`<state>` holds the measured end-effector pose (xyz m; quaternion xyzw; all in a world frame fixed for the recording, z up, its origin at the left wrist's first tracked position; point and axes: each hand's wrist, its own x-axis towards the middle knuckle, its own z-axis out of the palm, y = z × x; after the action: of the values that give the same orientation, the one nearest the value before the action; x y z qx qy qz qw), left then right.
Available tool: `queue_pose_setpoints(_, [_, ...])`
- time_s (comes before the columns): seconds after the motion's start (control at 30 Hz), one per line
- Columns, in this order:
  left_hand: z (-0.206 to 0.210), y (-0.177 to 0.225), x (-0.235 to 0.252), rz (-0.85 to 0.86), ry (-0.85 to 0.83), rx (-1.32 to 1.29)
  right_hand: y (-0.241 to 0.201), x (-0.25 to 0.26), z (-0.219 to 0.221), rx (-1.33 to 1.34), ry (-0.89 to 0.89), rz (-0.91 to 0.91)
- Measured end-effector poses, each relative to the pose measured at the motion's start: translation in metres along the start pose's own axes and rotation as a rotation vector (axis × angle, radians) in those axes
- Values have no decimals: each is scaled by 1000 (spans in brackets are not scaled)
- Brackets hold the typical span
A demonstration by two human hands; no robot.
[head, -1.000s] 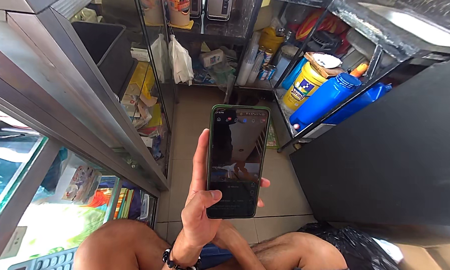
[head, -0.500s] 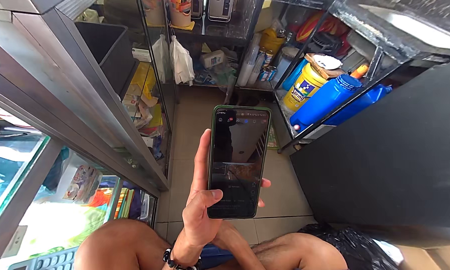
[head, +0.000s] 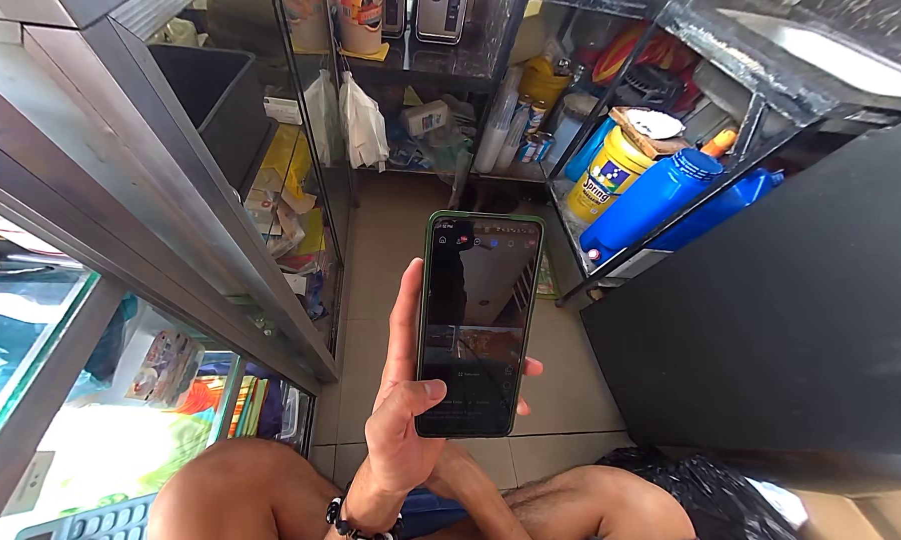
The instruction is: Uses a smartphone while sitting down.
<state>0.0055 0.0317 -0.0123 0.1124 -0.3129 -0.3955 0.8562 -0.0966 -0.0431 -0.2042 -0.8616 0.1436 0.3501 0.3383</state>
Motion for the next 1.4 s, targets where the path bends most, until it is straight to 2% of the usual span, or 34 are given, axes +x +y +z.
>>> queue_pose_setpoints(1.4, [-3,0,1,10,6,6,-2,-2,-3,4,-26,25])
